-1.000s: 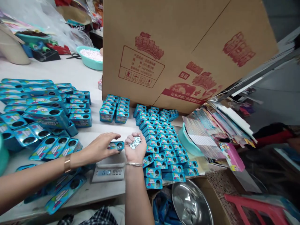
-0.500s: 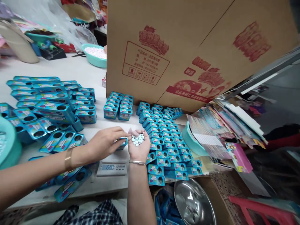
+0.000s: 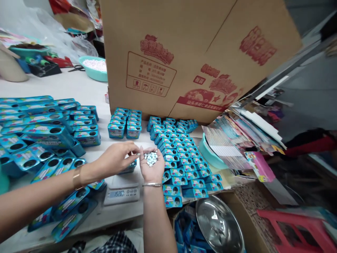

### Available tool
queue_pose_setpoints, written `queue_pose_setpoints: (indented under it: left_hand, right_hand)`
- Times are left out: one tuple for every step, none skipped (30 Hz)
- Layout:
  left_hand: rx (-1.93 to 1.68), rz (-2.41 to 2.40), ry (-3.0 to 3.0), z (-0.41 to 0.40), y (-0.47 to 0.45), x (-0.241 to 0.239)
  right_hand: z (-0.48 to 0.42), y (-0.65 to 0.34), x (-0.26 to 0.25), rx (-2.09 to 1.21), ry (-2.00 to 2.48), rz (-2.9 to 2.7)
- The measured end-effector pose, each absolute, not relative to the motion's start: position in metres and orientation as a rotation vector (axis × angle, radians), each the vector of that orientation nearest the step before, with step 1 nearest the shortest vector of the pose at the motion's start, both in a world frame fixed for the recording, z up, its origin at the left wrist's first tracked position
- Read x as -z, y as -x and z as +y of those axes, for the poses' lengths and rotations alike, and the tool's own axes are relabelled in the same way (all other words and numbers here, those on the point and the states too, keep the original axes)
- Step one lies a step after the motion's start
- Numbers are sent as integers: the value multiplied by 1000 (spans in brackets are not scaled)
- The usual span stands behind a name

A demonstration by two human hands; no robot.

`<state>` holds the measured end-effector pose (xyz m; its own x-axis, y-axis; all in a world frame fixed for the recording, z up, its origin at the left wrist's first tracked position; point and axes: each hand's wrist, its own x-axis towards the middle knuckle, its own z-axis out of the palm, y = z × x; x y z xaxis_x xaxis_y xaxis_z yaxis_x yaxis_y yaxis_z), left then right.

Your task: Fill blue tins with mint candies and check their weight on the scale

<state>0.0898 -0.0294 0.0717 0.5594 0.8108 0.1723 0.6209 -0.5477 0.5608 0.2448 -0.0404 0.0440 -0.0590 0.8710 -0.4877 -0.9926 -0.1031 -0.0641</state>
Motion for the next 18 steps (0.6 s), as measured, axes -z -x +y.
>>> queue_pose_setpoints:
  left_hand:
    - [-541, 1196, -2384, -29, -87, -69]
    - [-480, 1225, -2427, -30, -85, -65]
    - [-410, 1238, -2471, -30, -84, -62]
    - [-344, 1241, -2507, -31, -83, -58]
    - [-293, 1238, -2530, -31, -82, -55]
    - [-260, 1239, -2541, -32, -80, -53]
    - [-241, 1249, -2544, -32, -76, -51]
    - [-233, 1267, -2539, -33, -72, -50]
    - [-228, 1294, -2527, -32, -66, -50]
    - [-218, 1326, -2510, -32, -60, -50]
    - [-194, 1352, -2493, -32, -54, -50]
    - [-156, 1370, -2477, -31, -49, -49]
    - [-116, 1381, -2464, -31, -45, -49]
    - [-84, 1385, -2455, -30, -43, -48]
    - [-65, 1386, -2452, -29, -43, -47]
    - [-65, 1386, -2453, -29, -45, -46]
    - [-80, 1383, -2457, -28, -49, -46]
    - [-104, 1372, -2463, -28, -54, -45]
  right_hand:
    - [-41, -249, -43, -1593, 469, 328]
    - [-41, -253, -42, -1565, 464, 330]
    - [-41, -256, -41, -1537, 464, 332]
    - [-42, -260, -41, -1512, 470, 329]
    - [-42, -263, -40, -1496, 479, 314]
    - [-42, -266, -40, -1486, 491, 290]
    - [-43, -268, -39, -1481, 504, 259]
    - [-43, -271, -38, -1474, 516, 230]
    - [-43, -273, -36, -1470, 521, 211]
    - [-43, -275, -34, -1469, 516, 208]
    - [-43, -277, -32, -1470, 505, 218]
    - [-43, -278, -30, -1470, 493, 237]
    - [-42, -279, -28, -1471, 483, 259]
    - [-42, -279, -27, -1472, 479, 278]
    - [-42, -279, -26, -1471, 484, 290]
    - [-42, -278, -26, -1469, 495, 294]
    - [-41, -278, -26, -1467, 509, 295]
    - [-41, -277, -27, -1465, 521, 294]
